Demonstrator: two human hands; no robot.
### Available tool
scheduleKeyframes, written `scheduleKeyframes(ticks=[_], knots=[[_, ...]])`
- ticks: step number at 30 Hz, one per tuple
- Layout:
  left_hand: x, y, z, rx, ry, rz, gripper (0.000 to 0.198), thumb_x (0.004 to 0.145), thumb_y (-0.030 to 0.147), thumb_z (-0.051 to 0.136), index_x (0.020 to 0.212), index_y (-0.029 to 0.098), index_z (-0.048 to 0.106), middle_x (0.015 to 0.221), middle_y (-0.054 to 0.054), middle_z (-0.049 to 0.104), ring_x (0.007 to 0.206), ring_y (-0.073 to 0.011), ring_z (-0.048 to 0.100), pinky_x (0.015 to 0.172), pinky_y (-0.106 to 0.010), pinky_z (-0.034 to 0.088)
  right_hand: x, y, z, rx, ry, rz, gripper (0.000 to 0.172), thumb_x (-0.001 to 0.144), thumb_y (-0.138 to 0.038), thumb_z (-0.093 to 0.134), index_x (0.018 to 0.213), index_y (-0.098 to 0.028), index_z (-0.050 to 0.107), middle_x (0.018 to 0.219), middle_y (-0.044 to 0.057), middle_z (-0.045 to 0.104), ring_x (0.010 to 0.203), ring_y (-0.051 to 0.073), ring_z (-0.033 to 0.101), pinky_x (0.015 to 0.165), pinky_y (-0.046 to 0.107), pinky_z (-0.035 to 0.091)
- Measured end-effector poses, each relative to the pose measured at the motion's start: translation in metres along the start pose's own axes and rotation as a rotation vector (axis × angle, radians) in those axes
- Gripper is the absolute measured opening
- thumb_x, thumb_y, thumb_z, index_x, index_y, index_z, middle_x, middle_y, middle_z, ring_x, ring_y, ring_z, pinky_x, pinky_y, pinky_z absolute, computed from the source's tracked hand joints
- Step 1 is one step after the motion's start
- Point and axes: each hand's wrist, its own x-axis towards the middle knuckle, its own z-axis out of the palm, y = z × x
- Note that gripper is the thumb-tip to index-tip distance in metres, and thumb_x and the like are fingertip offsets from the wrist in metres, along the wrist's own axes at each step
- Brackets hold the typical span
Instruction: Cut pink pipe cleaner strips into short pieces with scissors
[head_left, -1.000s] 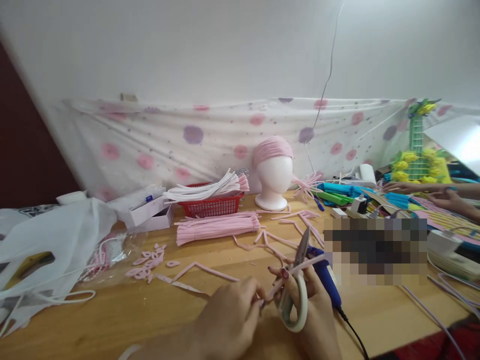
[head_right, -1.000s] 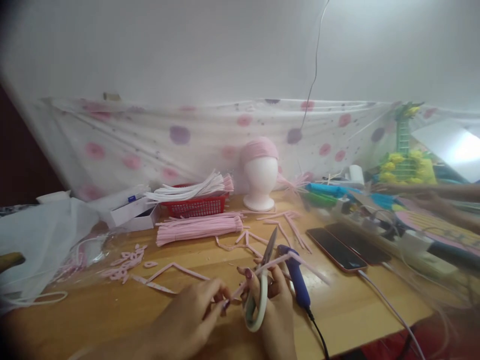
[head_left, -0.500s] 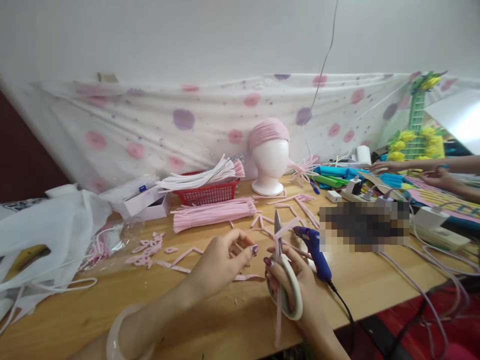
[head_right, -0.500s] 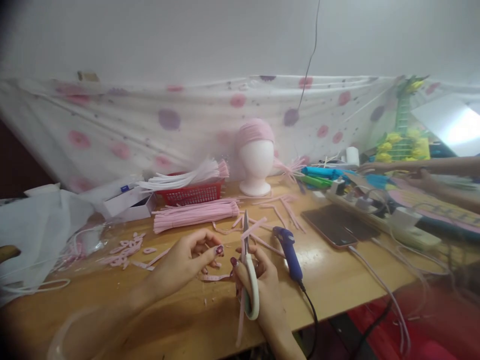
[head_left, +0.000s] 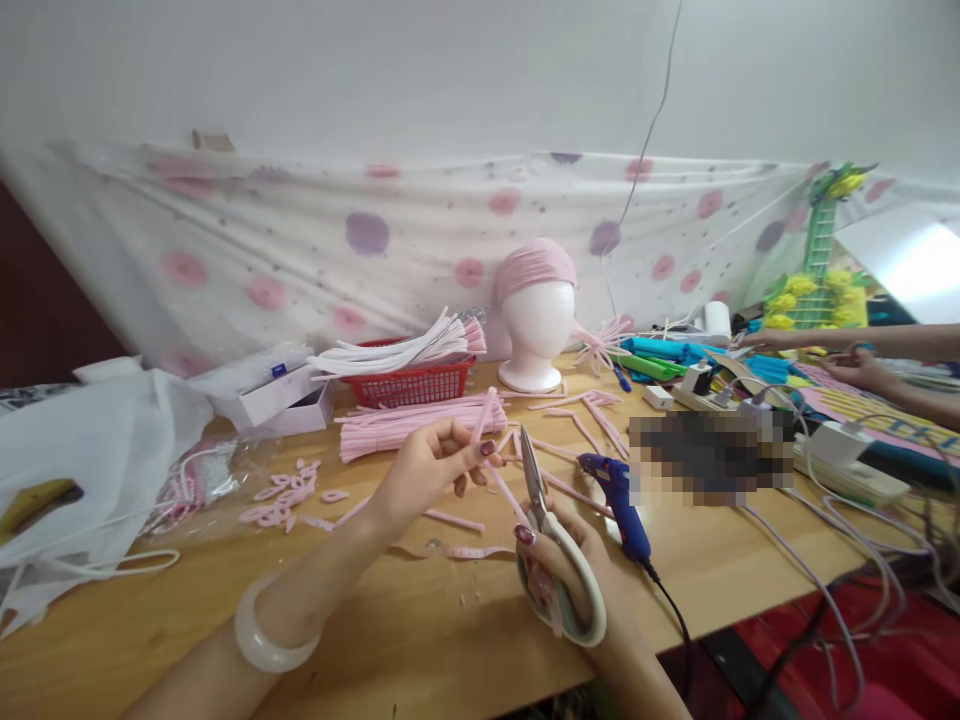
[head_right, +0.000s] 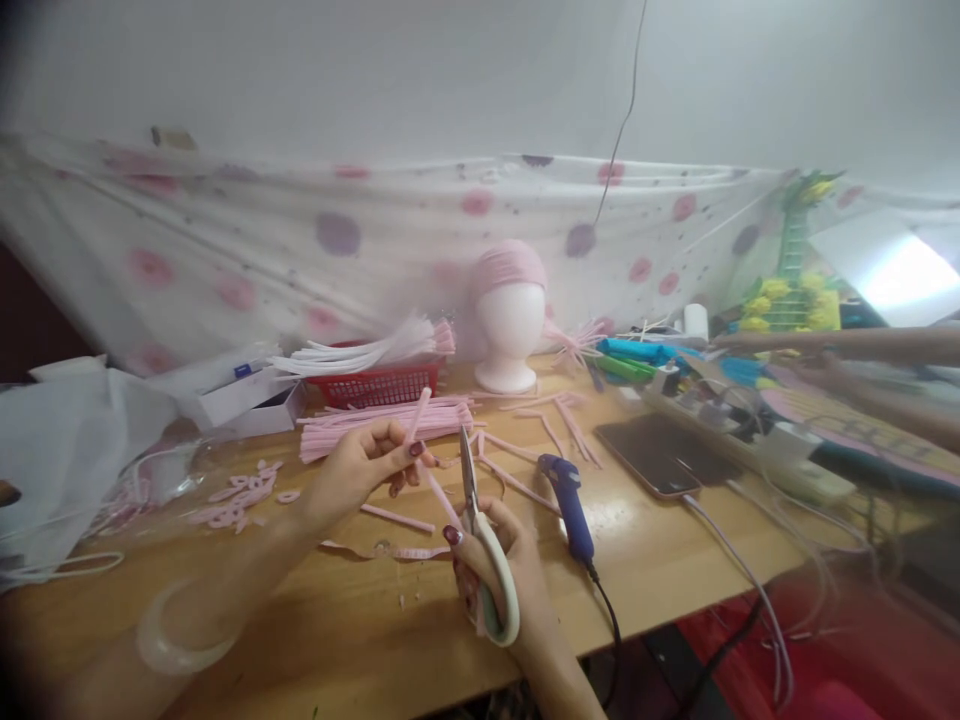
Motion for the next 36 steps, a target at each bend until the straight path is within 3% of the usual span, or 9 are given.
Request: scheduleKeyframes(ticks=[5, 9, 13, 22, 30, 36], knots=[[0.005, 0.006, -0.016, -0.245, 0.045, -0.043, 0.046, 0.057, 0.048, 0.086, 0.07, 0.014, 0.056, 0.067, -0.002, 0.07, 0.053, -0.0078, 0.059, 0.049, -0.017, 0.048, 0.003, -0.005, 0.0, 0.141, 0.008, -0.014, 0.049, 0.061, -0.045, 0.085, 0.091, -0.017, 0.058, 0.05, -0.006, 0.054, 0.034, 0.004, 0.037, 0.033, 0.015, 0.032], [0.006, 0.01, -0.018, -0.361, 0.115, -0.049, 0.047, 0.05, 0.043, 0.09, 0.066, 0.013, 0.057, 0.065, 0.0, 0.069, 0.052, -0.0056, 0.06, 0.052, -0.015, 0.052, 0.004, -0.005, -0.002, 0.264, 0.12, -0.036, 0.044, 0.064, -0.037, 0.084, 0.094, -0.019, 0.058, 0.058, -0.005, 0.057, 0.04, 0.004, 0.042, 0.038, 0.014, 0.035], [0.007, 0.01, -0.017, -0.403, 0.132, -0.06, 0.046, 0.048, 0.039, 0.091, 0.068, 0.013, 0.059, 0.065, 0.001, 0.07, 0.052, -0.0058, 0.062, 0.052, -0.014, 0.054, 0.006, -0.004, -0.005, 0.369, 0.212, -0.038, 0.044, 0.057, -0.03, 0.088, 0.087, -0.019, 0.057, 0.058, -0.006, 0.055, 0.043, 0.004, 0.042, 0.04, 0.014, 0.036], [0.001, 0.014, -0.013, -0.457, 0.092, -0.061, 0.044, 0.047, 0.033, 0.093, 0.065, 0.012, 0.058, 0.06, 0.001, 0.07, 0.049, -0.0066, 0.063, 0.049, -0.013, 0.053, 0.006, -0.002, -0.001, 0.51, 0.256, 0.0, 0.041, 0.054, -0.025, 0.087, 0.082, -0.019, 0.057, 0.053, -0.01, 0.046, 0.043, 0.003, 0.038, 0.04, 0.013, 0.034], [-0.002, 0.017, -0.013, -0.475, 0.054, -0.01, 0.04, 0.048, 0.029, 0.093, 0.063, 0.012, 0.06, 0.058, 0.001, 0.07, 0.048, -0.0076, 0.064, 0.047, -0.013, 0.053, 0.007, 0.0, 0.0, 0.497, 0.287, 0.015, 0.038, 0.058, -0.028, 0.085, 0.077, -0.021, 0.053, 0.051, -0.01, 0.046, 0.04, 0.003, 0.038, 0.039, 0.012, 0.032], [0.001, 0.016, -0.02, -0.472, 0.095, 0.012, 0.04, 0.049, 0.029, 0.093, 0.063, 0.012, 0.06, 0.061, -0.001, 0.071, 0.049, -0.0071, 0.063, 0.048, -0.013, 0.053, 0.006, 0.003, -0.004, 0.417, 0.227, -0.024, 0.034, 0.063, -0.034, 0.082, 0.078, -0.019, 0.056, 0.052, -0.009, 0.047, 0.042, 0.004, 0.039, 0.04, 0.013, 0.033]])
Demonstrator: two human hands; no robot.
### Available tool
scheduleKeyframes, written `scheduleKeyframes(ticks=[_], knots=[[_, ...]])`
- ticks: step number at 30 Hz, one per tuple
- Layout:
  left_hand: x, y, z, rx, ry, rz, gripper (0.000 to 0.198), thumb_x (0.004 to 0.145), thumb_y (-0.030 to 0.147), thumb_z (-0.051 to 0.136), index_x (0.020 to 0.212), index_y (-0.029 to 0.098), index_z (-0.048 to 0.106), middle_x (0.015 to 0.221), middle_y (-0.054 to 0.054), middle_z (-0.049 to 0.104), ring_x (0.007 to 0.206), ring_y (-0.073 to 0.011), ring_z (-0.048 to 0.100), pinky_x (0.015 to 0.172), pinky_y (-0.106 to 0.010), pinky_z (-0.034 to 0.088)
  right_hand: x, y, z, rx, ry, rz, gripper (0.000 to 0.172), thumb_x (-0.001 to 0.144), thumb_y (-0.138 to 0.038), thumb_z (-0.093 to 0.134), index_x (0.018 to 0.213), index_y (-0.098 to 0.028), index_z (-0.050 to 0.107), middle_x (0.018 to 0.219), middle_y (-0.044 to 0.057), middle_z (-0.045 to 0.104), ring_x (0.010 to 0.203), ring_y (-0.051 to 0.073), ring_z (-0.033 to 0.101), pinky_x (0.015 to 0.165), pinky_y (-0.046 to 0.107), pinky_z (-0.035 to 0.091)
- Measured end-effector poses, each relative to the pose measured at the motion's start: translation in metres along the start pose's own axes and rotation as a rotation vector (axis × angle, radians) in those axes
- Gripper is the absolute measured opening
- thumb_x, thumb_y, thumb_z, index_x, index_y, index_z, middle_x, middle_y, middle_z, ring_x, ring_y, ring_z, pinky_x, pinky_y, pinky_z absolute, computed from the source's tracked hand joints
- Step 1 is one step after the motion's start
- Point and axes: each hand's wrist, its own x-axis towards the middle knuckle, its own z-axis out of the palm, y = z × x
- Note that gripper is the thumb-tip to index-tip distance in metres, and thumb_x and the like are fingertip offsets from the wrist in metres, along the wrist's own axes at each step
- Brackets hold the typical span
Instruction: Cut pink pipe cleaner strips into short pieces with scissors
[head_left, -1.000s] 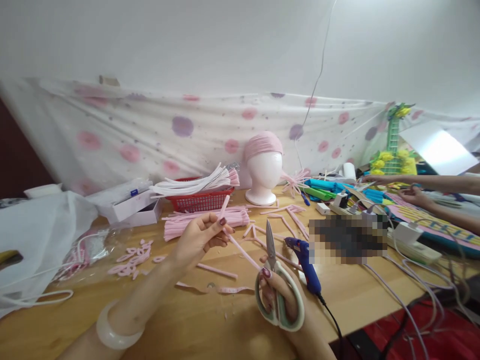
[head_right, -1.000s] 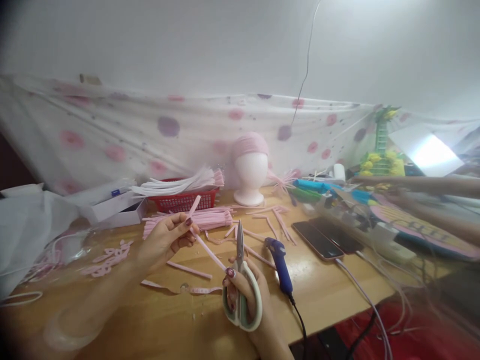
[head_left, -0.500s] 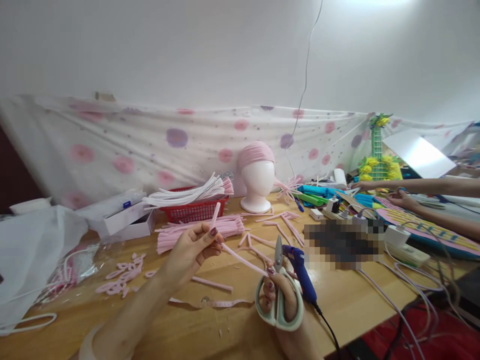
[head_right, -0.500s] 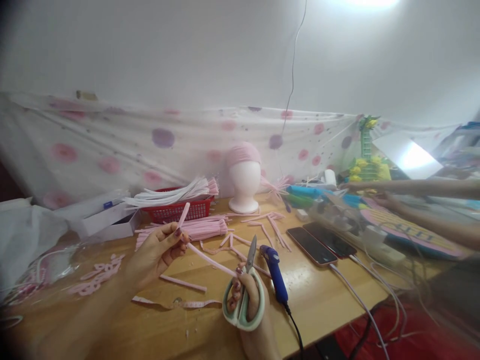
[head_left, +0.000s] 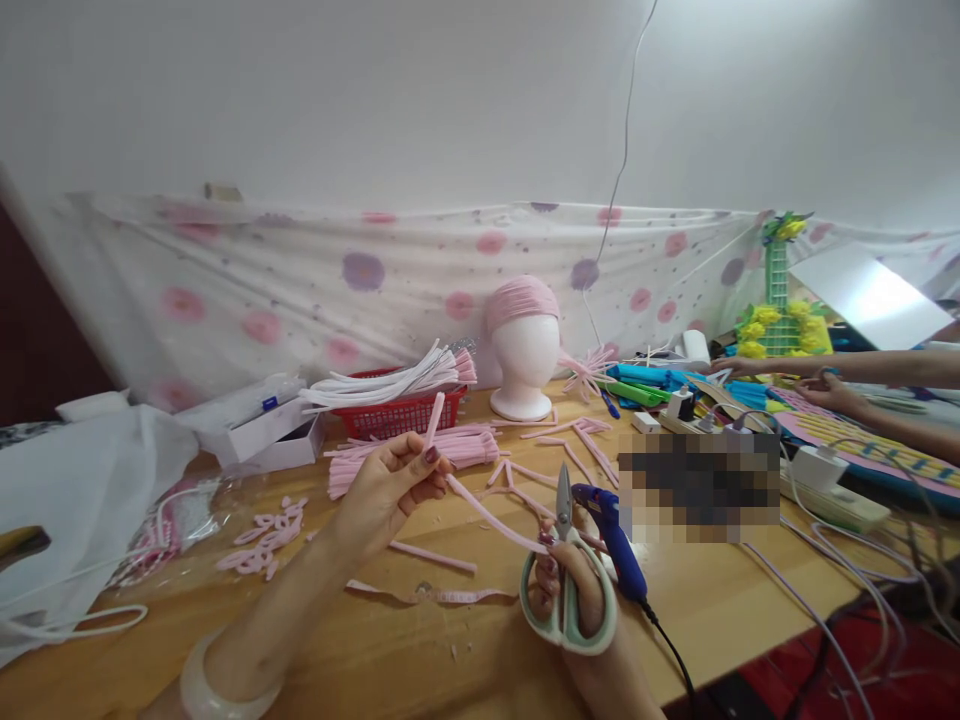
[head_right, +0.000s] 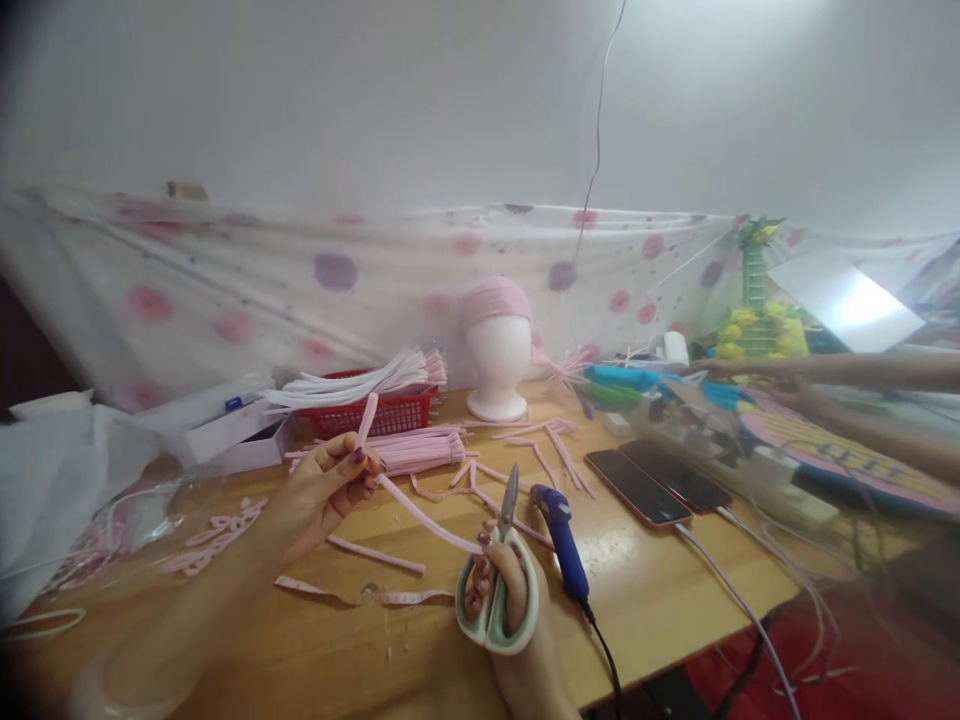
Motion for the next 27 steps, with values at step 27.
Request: scheduleKeyframes(ticks=[27], knots=[[-0.015, 0.047, -0.026, 1.146, -0.109, 0.768, 0.011, 0.081, 0.013, 0.067, 0.081, 0.019, 0.075, 0.079, -0.003, 0.077, 0.071, -0.015, 0.071, 0.065, -0.022, 0.057, -0.01, 0.001, 0.006, -0.32, -0.027, -0.328, 0.042, 0.069, -0.047, 0.08, 0.092, -0.021, 0.057, 0.05, -0.004, 0.058, 0.036, 0.009, 0.047, 0.035, 0.018, 0.04]])
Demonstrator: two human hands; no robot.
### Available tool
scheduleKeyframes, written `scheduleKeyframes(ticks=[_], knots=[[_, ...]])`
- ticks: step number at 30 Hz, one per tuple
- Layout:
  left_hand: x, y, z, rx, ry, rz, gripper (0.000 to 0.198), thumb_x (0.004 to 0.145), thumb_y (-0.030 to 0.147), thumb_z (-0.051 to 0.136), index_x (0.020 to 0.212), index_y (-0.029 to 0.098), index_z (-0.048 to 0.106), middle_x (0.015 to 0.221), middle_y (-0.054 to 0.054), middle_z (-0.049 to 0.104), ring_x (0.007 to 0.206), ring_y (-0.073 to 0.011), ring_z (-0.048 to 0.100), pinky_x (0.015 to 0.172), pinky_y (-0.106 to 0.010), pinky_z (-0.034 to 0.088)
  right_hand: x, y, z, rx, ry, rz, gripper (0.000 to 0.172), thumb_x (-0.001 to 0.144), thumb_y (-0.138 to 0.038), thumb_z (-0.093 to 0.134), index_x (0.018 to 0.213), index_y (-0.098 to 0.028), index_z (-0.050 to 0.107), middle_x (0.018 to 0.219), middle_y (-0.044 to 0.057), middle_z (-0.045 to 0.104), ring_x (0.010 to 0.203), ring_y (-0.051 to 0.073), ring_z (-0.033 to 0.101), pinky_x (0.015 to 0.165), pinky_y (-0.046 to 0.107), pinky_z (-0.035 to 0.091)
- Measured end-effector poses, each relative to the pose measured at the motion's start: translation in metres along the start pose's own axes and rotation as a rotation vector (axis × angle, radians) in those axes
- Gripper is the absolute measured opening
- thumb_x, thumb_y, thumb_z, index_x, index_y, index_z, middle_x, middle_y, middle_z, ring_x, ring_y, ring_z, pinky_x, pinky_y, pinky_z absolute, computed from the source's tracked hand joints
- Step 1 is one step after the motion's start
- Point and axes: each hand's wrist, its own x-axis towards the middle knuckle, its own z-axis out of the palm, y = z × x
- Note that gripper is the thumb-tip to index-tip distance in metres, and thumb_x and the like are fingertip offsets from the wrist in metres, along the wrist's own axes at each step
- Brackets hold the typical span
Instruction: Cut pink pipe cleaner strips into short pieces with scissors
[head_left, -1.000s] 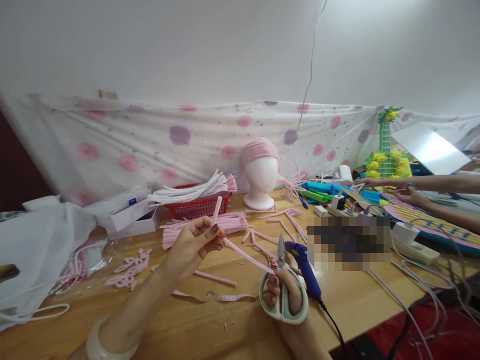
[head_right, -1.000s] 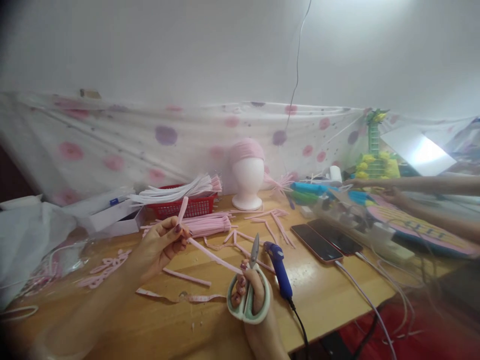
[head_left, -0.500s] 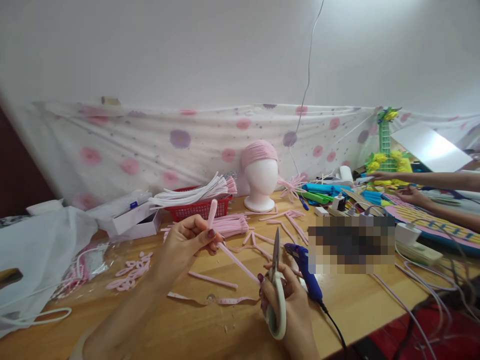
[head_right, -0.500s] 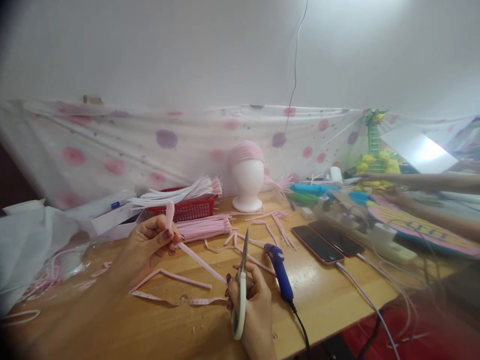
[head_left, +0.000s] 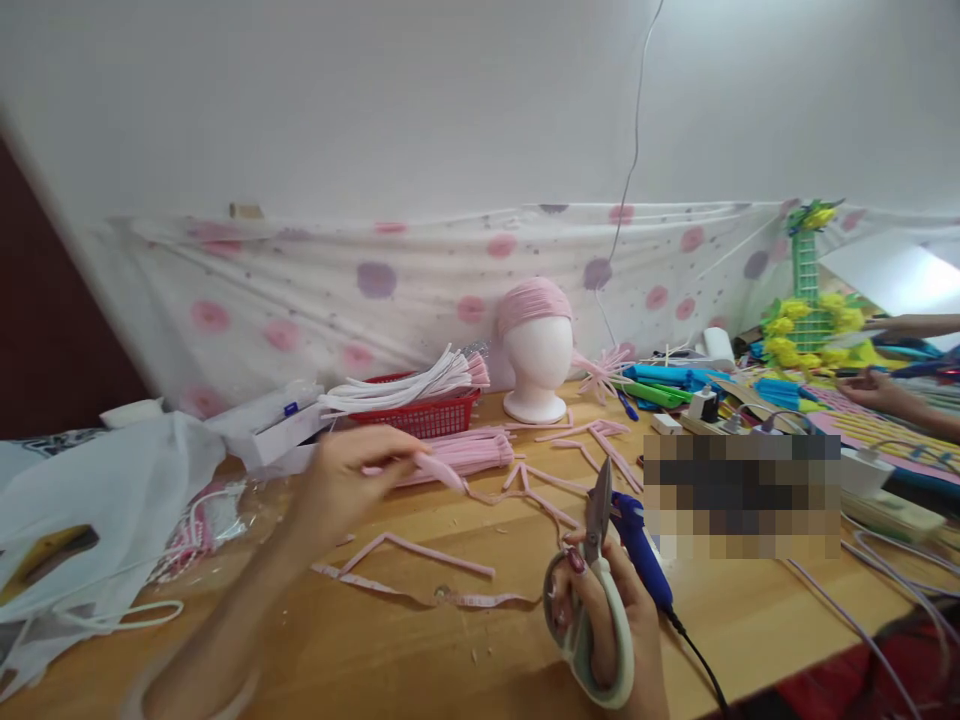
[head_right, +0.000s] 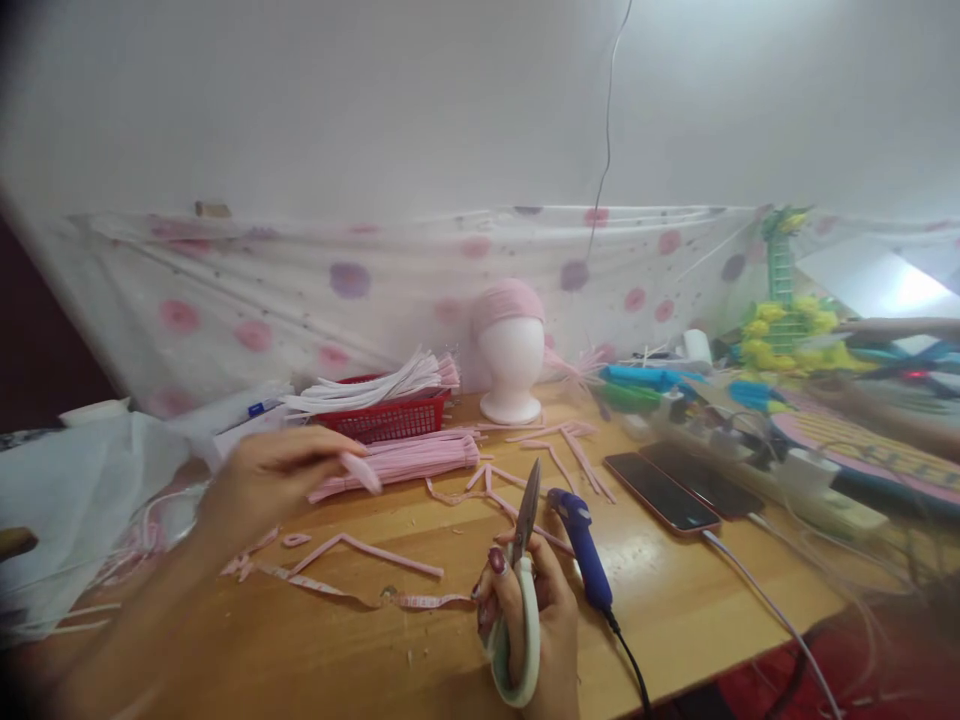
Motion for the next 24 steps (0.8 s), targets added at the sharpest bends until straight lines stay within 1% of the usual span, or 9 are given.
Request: scheduleKeyframes(ticks=[2, 4, 7, 11, 14, 16, 19, 21, 24], knots=[[-0.007, 0.009, 0.023, 0.14, -0.202, 0.309, 0.021, 0.088, 0.009, 0.055, 0.092, 0.018, 0.074, 0.086, -0.005, 0.077, 0.077, -0.0155, 0.071, 0.069, -0.023, 0.057, -0.001, 0.001, -0.001, 0.013, -0.054, -0.017, 0.044, 0.07, -0.05, 0.078, 0.094, -0.021, 0.056, 0.057, -0.001, 0.063, 0.038, 0.009, 0.049, 0.035, 0.019, 0.041], [-0.012, 0.014, 0.041, 0.284, -0.308, 0.443, 0.025, 0.09, 0.007, 0.048, 0.097, 0.015, 0.071, 0.09, -0.007, 0.076, 0.079, -0.0158, 0.071, 0.069, -0.024, 0.056, -0.002, 0.001, -0.003, 0.024, -0.114, -0.006, 0.047, 0.068, -0.051, 0.079, 0.096, -0.022, 0.056, 0.063, 0.001, 0.067, 0.04, 0.01, 0.051, 0.035, 0.02, 0.042], [-0.018, 0.016, 0.053, 0.365, -0.336, 0.522, 0.026, 0.091, 0.007, 0.046, 0.1, 0.014, 0.07, 0.095, -0.009, 0.076, 0.081, -0.0175, 0.071, 0.069, -0.026, 0.056, -0.005, -0.003, -0.003, -0.018, -0.131, 0.051, 0.049, 0.064, -0.045, 0.084, 0.096, -0.022, 0.055, 0.062, -0.001, 0.067, 0.042, 0.011, 0.053, 0.038, 0.02, 0.044], [-0.021, 0.02, 0.056, 0.342, -0.371, 0.523, 0.027, 0.091, 0.01, 0.047, 0.101, 0.015, 0.072, 0.096, -0.013, 0.077, 0.081, -0.0215, 0.072, 0.067, -0.029, 0.055, -0.009, -0.011, 0.004, -0.08, -0.121, 0.096, 0.049, 0.059, -0.034, 0.088, 0.095, -0.022, 0.057, 0.063, -0.003, 0.066, 0.046, 0.011, 0.056, 0.042, 0.019, 0.045], [-0.022, 0.026, 0.058, 0.313, -0.422, 0.483, 0.028, 0.091, 0.012, 0.047, 0.101, 0.018, 0.073, 0.096, -0.013, 0.077, 0.081, -0.0243, 0.072, 0.067, -0.033, 0.053, -0.01, -0.015, 0.009, -0.085, -0.141, 0.089, 0.051, 0.054, -0.029, 0.09, 0.094, -0.021, 0.059, 0.065, -0.003, 0.067, 0.049, 0.011, 0.057, 0.045, 0.019, 0.046], [-0.024, 0.029, 0.06, 0.286, -0.42, 0.445, 0.03, 0.091, 0.012, 0.047, 0.103, 0.02, 0.073, 0.096, -0.011, 0.078, 0.083, -0.0246, 0.072, 0.071, -0.034, 0.05, -0.011, -0.015, 0.01, -0.091, -0.161, 0.087, 0.049, 0.055, -0.028, 0.089, 0.092, -0.021, 0.059, 0.065, -0.002, 0.068, 0.049, 0.011, 0.056, 0.045, 0.019, 0.044], [-0.027, 0.032, 0.063, 0.265, -0.385, 0.378, 0.031, 0.091, 0.011, 0.046, 0.104, 0.022, 0.072, 0.09, -0.008, 0.078, 0.08, -0.0218, 0.07, 0.076, -0.035, 0.045, -0.011, -0.012, 0.007, -0.108, -0.207, 0.118, 0.045, 0.057, -0.024, 0.088, 0.09, -0.021, 0.059, 0.065, -0.003, 0.067, 0.048, 0.01, 0.056, 0.043, 0.018, 0.041], [-0.028, 0.032, 0.065, 0.273, -0.348, 0.357, 0.03, 0.091, 0.01, 0.045, 0.099, 0.022, 0.072, 0.081, -0.005, 0.078, 0.076, -0.0194, 0.069, 0.078, -0.035, 0.042, -0.011, -0.009, 0.004, -0.118, -0.234, 0.141, 0.045, 0.056, -0.021, 0.088, 0.09, -0.021, 0.059, 0.065, -0.003, 0.067, 0.048, 0.01, 0.056, 0.043, 0.017, 0.04], [-0.027, 0.03, 0.067, 0.328, -0.259, 0.343, 0.022, 0.092, 0.016, 0.049, 0.092, 0.021, 0.071, 0.078, -0.005, 0.077, 0.077, -0.0199, 0.068, 0.078, -0.035, 0.041, -0.01, -0.008, 0.002, -0.12, -0.236, 0.139, 0.044, 0.057, -0.021, 0.088, 0.09, -0.021, 0.058, 0.064, -0.003, 0.067, 0.05, 0.01, 0.056, 0.044, 0.017, 0.04]])
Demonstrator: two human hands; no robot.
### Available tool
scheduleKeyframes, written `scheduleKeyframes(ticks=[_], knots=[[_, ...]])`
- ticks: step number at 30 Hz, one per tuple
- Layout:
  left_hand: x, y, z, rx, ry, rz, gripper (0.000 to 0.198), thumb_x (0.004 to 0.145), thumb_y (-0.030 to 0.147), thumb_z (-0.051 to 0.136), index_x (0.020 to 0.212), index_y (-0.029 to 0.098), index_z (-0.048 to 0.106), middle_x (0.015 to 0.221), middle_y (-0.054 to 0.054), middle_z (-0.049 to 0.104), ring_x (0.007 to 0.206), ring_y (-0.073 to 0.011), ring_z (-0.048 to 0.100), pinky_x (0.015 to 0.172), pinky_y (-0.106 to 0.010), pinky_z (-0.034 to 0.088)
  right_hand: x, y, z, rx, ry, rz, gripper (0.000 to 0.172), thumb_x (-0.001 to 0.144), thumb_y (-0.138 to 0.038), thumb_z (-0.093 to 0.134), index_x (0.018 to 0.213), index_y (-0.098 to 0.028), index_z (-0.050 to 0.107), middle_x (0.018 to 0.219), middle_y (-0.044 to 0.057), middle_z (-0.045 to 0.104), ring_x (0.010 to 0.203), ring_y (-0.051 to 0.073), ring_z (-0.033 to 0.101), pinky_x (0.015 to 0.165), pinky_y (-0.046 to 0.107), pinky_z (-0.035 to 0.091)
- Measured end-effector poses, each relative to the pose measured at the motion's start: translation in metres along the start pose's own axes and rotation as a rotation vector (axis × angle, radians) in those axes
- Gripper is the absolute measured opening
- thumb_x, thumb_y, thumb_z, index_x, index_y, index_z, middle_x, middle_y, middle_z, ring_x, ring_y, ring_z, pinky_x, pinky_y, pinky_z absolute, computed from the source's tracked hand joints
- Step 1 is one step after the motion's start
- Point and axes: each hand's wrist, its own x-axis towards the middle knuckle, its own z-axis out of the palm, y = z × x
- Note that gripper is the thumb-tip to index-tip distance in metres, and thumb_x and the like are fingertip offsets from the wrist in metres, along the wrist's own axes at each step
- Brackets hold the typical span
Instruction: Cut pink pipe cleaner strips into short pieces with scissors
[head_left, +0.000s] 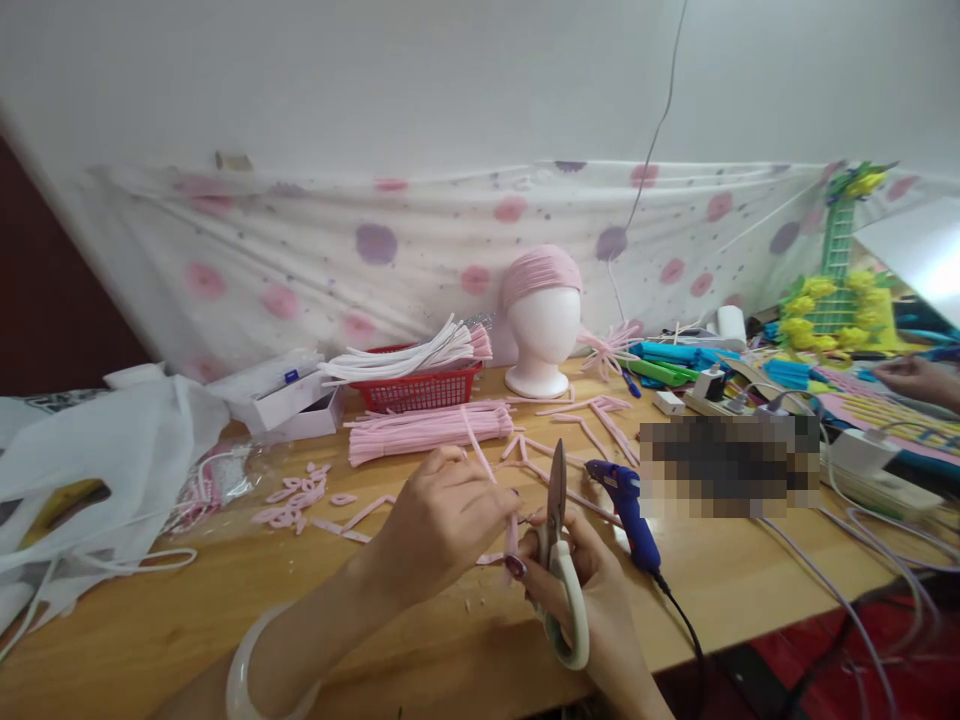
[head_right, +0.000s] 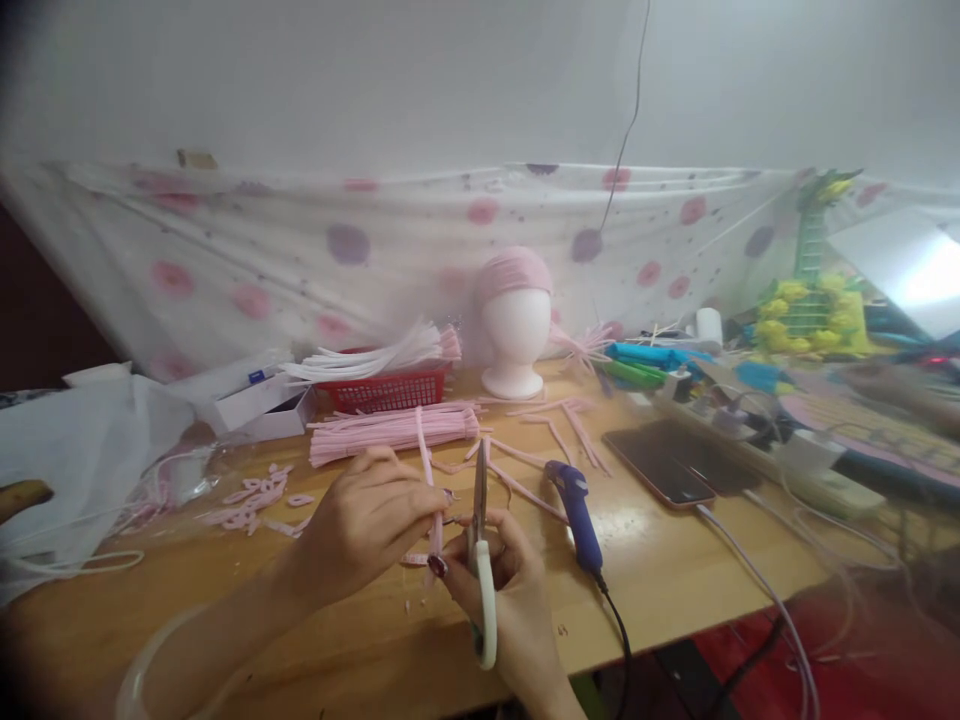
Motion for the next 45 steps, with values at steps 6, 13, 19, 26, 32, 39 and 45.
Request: scheduleKeyframes(ticks=[6, 13, 19, 26, 32, 39, 45], knots=[[-0.006, -0.006, 0.006, -0.135, 0.024, -0.017, 0.023, 0.092, 0.014, 0.049, 0.099, 0.02, 0.07, 0.091, -0.006, 0.077, 0.084, -0.0197, 0.07, 0.082, -0.034, 0.047, 0.002, -0.007, 0.0, -0.04, 0.001, -0.071, 0.04, 0.063, -0.024, 0.084, 0.091, -0.02, 0.056, 0.063, -0.002, 0.067, 0.05, 0.01, 0.054, 0.047, 0.018, 0.039], [-0.008, -0.006, 0.011, -0.265, -0.014, -0.194, 0.02, 0.089, 0.015, 0.052, 0.093, 0.021, 0.071, 0.087, -0.007, 0.075, 0.087, -0.0223, 0.069, 0.081, -0.034, 0.05, 0.004, -0.01, 0.003, -0.07, 0.035, -0.087, 0.04, 0.061, -0.023, 0.084, 0.089, -0.02, 0.056, 0.064, -0.002, 0.066, 0.054, 0.012, 0.056, 0.05, 0.02, 0.041], [0.003, -0.009, 0.0, -0.283, 0.066, -0.423, 0.02, 0.076, 0.01, 0.057, 0.092, 0.019, 0.064, 0.093, -0.006, 0.066, 0.092, -0.0216, 0.06, 0.084, -0.035, 0.048, 0.005, -0.005, -0.002, 0.055, 0.091, -0.073, 0.045, 0.061, -0.025, 0.085, 0.094, -0.022, 0.055, 0.066, -0.004, 0.065, 0.052, 0.012, 0.056, 0.049, 0.02, 0.042], [0.0, 0.003, 0.017, -1.021, -0.195, -0.815, 0.016, 0.081, 0.031, 0.065, 0.079, 0.016, 0.07, 0.08, -0.004, 0.072, 0.075, -0.0171, 0.066, 0.074, -0.028, 0.051, 0.002, -0.003, -0.001, 0.012, 0.101, -0.079, 0.045, 0.059, -0.021, 0.086, 0.094, -0.022, 0.058, 0.067, -0.003, 0.066, 0.052, 0.011, 0.056, 0.048, 0.019, 0.042], [0.003, 0.006, 0.015, -1.156, 0.194, -0.902, 0.017, 0.079, 0.033, 0.071, 0.081, 0.016, 0.069, 0.087, -0.005, 0.074, 0.086, -0.0176, 0.068, 0.084, -0.029, 0.052, 0.001, -0.001, -0.005, -0.156, 0.168, -0.165, 0.037, 0.065, -0.026, 0.082, 0.098, -0.021, 0.067, 0.061, -0.005, 0.058, 0.047, 0.009, 0.046, 0.043, 0.02, 0.038], [0.008, 0.015, 0.002, -1.399, 0.457, -0.917, 0.027, 0.078, 0.04, 0.073, 0.08, 0.016, 0.061, 0.092, -0.01, 0.077, 0.097, -0.0253, 0.071, 0.092, -0.04, 0.053, -0.006, 0.001, -0.002, -0.417, 0.035, -0.275, 0.038, 0.066, -0.021, 0.079, 0.104, -0.019, 0.073, 0.062, -0.004, 0.056, 0.054, 0.011, 0.05, 0.054, 0.022, 0.045], [0.003, 0.014, 0.006, -1.4, 0.456, -0.843, 0.024, 0.087, 0.038, 0.065, 0.08, 0.018, 0.054, 0.092, -0.007, 0.077, 0.098, -0.0224, 0.071, 0.09, -0.037, 0.054, -0.007, 0.002, -0.002, -0.512, -0.055, -0.296, 0.035, 0.066, -0.019, 0.078, 0.101, -0.019, 0.075, 0.058, -0.004, 0.05, 0.052, 0.01, 0.043, 0.05, 0.021, 0.039]])
